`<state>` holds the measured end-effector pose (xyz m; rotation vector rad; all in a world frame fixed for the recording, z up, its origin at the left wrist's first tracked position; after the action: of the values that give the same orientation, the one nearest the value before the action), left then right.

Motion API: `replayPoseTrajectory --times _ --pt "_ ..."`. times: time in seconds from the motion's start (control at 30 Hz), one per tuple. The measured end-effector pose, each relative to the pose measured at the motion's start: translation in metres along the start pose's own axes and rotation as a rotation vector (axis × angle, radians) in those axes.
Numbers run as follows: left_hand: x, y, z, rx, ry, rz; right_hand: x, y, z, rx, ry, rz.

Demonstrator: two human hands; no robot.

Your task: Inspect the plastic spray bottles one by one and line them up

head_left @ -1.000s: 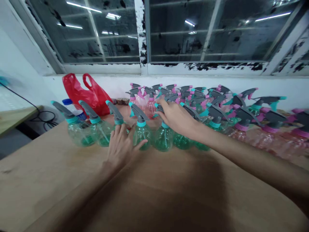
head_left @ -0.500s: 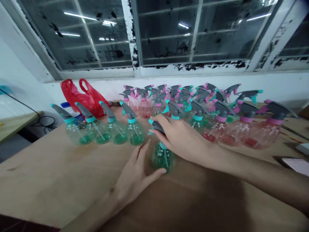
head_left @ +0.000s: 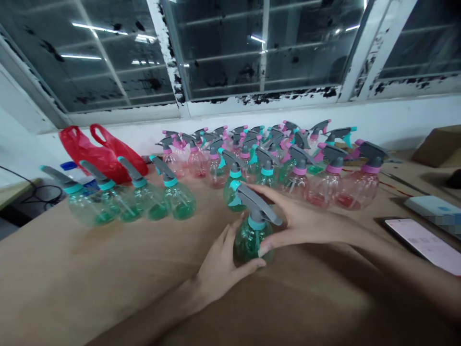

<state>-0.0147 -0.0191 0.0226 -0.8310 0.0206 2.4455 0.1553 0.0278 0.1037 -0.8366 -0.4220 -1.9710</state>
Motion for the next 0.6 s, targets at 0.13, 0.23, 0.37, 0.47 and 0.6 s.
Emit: replayPoseTrajectory --times 0.13,0.23,0.37,0.47,0.6 --pt "0.001 -0.019 -0.012 -0.001 0.034 -0.049 -0.026 0.001 0.0 -0.202 -0.059 0.078" --pt "-0.001 -0.032 -0.019 0.018 0.07 -0.088 -0.031 0.001 0.001 -0.367 -0.057 0.107" --pt "-0.005 -0.048 -0.026 0.042 0.091 -0.131 -0.031 -0.001 0.003 -0.45 -0.144 0.097" --pt "-0.008 -0.057 -0.029 0.032 0.08 -0.185 -0.033 -0.001 0.005 -0.499 -0.206 0.119" --pt "-0.009 -0.065 -0.033 0.052 0.03 -0.211 -0.04 0.001 0.007 -0.554 -0.197 0.097"
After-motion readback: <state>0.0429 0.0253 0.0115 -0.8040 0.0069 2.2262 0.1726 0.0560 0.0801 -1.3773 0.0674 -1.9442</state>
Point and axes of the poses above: each hand's wrist, its own y-axis away from the middle knuckle, its own z-axis out of the back of the hand, x = y × z, the point moved 4 cm from there along -y, towards the middle knuckle, and after that the axes turned 14 degrees about x, right-handed, at the moved point
